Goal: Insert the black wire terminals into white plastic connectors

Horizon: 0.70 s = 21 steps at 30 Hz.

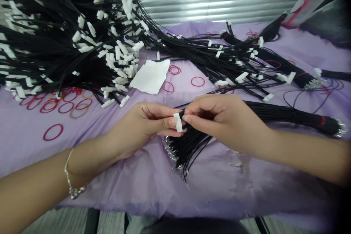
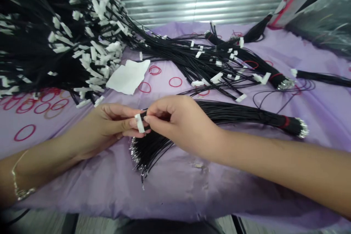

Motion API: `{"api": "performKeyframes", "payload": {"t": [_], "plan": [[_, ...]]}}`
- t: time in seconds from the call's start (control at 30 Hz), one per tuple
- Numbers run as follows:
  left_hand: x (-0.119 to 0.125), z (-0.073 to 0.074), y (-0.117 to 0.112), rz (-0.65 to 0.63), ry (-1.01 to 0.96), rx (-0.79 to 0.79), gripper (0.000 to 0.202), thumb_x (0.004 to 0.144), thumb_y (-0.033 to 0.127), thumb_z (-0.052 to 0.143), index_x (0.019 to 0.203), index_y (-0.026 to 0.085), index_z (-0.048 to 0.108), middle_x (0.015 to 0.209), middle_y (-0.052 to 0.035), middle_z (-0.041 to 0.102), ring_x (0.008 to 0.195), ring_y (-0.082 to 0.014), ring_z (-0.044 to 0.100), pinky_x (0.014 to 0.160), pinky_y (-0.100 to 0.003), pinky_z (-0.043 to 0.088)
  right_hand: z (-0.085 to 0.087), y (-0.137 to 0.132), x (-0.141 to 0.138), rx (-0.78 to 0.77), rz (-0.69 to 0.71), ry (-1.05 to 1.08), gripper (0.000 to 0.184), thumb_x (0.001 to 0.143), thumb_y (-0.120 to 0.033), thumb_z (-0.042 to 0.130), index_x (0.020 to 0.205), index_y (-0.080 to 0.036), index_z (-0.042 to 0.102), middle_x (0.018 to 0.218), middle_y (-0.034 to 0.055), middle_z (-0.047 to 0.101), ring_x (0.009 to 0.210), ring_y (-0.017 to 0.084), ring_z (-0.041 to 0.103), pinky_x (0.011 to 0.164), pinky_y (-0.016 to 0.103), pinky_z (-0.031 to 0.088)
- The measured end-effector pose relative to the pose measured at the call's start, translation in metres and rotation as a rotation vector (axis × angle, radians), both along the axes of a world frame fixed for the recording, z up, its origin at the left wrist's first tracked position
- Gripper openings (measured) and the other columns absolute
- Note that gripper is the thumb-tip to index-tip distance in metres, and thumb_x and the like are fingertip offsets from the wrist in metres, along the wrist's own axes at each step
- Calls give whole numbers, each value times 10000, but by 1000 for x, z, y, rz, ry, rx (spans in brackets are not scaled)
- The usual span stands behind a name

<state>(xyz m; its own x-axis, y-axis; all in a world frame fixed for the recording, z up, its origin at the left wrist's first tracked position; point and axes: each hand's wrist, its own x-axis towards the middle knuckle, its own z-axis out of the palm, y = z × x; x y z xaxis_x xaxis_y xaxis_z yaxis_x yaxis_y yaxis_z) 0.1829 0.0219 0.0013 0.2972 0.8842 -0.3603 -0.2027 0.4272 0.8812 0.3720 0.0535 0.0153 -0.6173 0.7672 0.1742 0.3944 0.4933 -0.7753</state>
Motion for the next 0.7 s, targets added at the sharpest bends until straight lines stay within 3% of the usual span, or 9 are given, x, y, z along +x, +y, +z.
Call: {"api": "performKeyframes", "payload": {"t": [0.1,0.2,0.3,0.4,0.5,0.6,0.7], "plan": [[1,2,-1,23,-29,41,102,737,141,711,837,134,730,816,-30,727,724,-109,679,725,-192,564,2,5,-1,106,12,-54,136,813,-185,569,714,-167,661,608,-37,600,530,58,492,487,183,365],[3,5,-2,58,-53,135,202,713,147,731,913,148,698,841,-18,714,756,-111,667,742,-220,556,1,8,0,325,13,-87,109,820,-178,569,753,-161,652,642,-21,601,575,77,513,550,208,399],[0,8,0,90,8,234,279,645,102,771,900,146,666,767,8,692,691,-92,643,719,-210,536,-1,7,1,627,19,-74,137,825,-183,560,924,-112,624,841,71,617,775,146,566,685,265,455],[-3,8,3,145,52,277,125,690,136,737,783,124,654,715,11,662,661,-84,623,708,-203,514,-1,4,2,956,83,-92,179,817,-172,559,979,-100,585,935,123,583,877,201,539,756,328,464],[-3,10,3,154,47,240,155,711,118,701,858,139,659,821,-4,671,750,-103,635,744,-221,511,-2,5,3,973,178,-193,132,856,-156,489,938,-137,591,873,88,592,812,186,544,706,317,472],[0,13,0,116,28,172,151,740,105,657,889,131,653,868,-28,672,773,-124,644,735,-247,529,-4,10,4,907,143,-232,182,889,-190,444,952,-143,609,880,92,605,833,200,559,704,332,468],[2,16,-3,75,-33,164,145,833,234,582,837,106,649,815,-53,666,716,-148,656,670,-275,550,-5,14,5,881,98,-245,192,894,-229,456,930,-150,627,850,90,601,820,204,559,706,338,452]]}}
